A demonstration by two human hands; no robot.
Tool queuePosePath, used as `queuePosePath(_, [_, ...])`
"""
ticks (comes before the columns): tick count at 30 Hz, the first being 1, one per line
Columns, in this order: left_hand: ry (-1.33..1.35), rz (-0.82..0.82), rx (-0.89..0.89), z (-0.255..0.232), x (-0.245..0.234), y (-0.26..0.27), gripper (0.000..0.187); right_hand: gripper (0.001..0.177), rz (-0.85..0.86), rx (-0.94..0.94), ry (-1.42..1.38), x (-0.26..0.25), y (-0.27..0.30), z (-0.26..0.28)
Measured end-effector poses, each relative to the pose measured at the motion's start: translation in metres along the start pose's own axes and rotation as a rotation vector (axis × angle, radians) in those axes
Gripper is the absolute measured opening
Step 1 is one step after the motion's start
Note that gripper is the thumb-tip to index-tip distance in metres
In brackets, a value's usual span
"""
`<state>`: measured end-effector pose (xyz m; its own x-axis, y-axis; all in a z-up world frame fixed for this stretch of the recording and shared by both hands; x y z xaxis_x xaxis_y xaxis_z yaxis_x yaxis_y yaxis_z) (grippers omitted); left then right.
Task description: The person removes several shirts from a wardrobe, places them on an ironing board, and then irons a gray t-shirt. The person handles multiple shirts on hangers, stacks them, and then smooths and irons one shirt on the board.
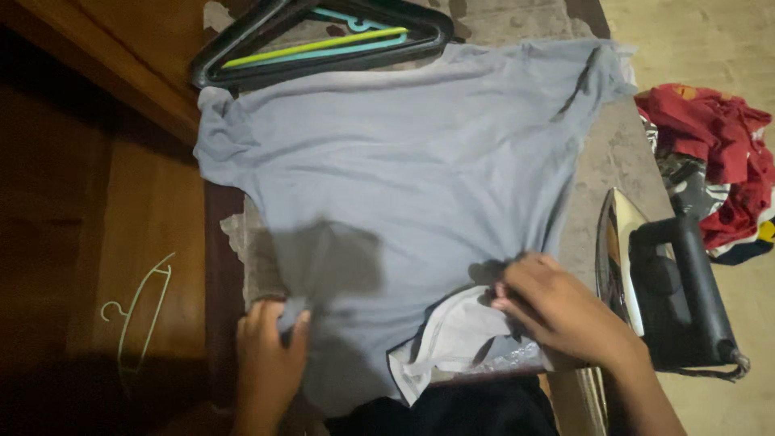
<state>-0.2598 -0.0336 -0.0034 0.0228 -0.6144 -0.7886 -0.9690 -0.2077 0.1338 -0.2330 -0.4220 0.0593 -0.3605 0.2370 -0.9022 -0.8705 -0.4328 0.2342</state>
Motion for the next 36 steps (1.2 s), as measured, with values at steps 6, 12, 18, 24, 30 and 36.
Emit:
queuePosePath(6, [0.586,0.016,-0.366,0.041,-0.027,0.008,0.037,0.045,0.073,0.055,0.049,0.009,0.039,-0.019])
queuePosePath(12, [0.372,0.079,-0.515,0.058,-0.033,0.015,0.053,0.050,0.215,0.305,0.218,0.016,0.065,-0.026])
queuePosePath(18, [0.382,0.370,-0.492,0.093,-0.021,0.025,0.050,0.033,-0.155,0.466,0.097,0.039,0.082,-0.027])
queuePosePath(24, [0.193,0.768,-0.503,0.152,-0.009,0.034,0.044,0.029,-0.010,0.191,-0.008,0.073,0.093,-0.057])
queuePosePath(30, [-0.447,1.013,-0.397,0.149,-0.017,0.034,0.067,0.058,0.285,0.029,-0.176,0.059,0.112,-0.063])
queuePosePath(36, [-0.324,0.598,-0.596,0.066,-0.068,0.013,0.061,0.064,0.307,0.176,0.159,-0.005,0.104,-0.052])
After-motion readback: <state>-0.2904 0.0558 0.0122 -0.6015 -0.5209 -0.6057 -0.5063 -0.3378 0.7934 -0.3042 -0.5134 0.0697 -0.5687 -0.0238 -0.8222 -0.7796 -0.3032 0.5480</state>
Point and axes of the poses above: each hand's wrist, its own y-axis away from the middle knuckle, its own x-axis out of the palm, z = x × y, the point moved 4 cm from there along -y, towards the middle knuckle, and after that the axes turned 12 degrees about y, right-handed, at the moved point
